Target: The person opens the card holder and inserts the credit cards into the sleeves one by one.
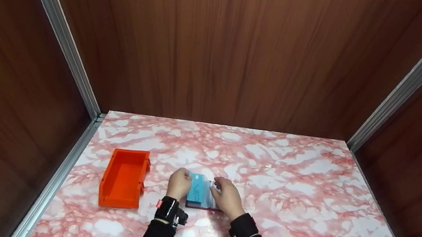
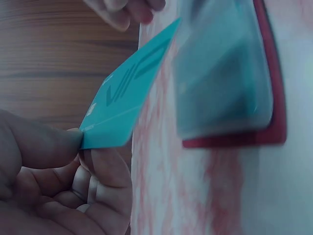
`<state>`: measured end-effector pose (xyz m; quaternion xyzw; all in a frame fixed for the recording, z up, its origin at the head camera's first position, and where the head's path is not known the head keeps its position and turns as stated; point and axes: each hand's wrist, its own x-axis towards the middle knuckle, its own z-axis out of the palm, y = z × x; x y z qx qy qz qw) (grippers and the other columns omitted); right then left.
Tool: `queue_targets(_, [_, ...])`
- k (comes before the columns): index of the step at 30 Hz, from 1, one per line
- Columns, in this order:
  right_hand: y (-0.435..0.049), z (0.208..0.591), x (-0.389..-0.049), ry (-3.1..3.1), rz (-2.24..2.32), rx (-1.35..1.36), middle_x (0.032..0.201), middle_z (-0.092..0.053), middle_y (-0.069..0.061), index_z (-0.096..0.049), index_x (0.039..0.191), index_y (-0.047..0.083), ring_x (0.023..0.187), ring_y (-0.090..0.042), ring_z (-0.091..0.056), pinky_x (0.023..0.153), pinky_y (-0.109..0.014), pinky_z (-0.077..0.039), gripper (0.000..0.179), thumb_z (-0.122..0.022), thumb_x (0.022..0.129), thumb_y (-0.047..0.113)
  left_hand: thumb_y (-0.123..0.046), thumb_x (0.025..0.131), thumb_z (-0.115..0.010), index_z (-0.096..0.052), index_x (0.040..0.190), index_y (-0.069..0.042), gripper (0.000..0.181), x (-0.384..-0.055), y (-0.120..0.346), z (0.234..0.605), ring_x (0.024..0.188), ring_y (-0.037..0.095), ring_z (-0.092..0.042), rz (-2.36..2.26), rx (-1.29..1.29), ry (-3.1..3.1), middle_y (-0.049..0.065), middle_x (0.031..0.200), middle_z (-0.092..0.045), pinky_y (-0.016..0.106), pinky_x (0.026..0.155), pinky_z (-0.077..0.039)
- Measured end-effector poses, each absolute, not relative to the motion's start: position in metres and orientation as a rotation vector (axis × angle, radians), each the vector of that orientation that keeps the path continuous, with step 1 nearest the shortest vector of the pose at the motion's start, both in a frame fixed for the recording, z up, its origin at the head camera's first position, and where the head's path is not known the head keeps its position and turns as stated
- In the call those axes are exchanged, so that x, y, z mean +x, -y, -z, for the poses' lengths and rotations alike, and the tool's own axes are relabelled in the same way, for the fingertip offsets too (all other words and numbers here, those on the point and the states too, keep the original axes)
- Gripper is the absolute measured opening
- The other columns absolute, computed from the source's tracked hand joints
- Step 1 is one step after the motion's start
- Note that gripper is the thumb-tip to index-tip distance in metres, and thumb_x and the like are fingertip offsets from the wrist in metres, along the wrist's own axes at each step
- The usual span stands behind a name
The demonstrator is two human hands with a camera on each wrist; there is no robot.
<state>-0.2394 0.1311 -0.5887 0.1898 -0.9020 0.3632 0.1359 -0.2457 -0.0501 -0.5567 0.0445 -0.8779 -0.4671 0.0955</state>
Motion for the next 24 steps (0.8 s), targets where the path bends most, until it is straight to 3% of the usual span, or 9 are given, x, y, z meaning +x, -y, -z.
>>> queue_targets(14, [-0.129,0.59,-0.239,2.609,-1.025,0.493,0.074,-0.061,-0.001,-0.059,0.114,-0.007,0.064,-0.016,-0.058,0.061,-0.035,-0.049,0.033,-0.069,0.091,0.015,0.003,0.083,-0.067,-0.061,0.084,0.001,0.007,-0.241,0.019,0.57,0.084,0.032,-0.065,1.452,0.073,2.541,0.014,0.084,-0.068,0.044,0.077,-0.051])
queue_targets(24, [-0.132,0.589,-0.239,2.625,-1.084,0.476,0.072,-0.055,0.001,-0.056,0.115,-0.006,0.062,-0.015,-0.052,0.059,-0.034,-0.045,0.038,-0.074,0.086,0.009,0.003,0.083,-0.068,-0.062,0.086,0.002,0.007,-0.241,0.015,0.573,0.085,0.033,-0.065,1.451,0.085,2.535,0.014,0.086,-0.068,0.045,0.079,-0.051])
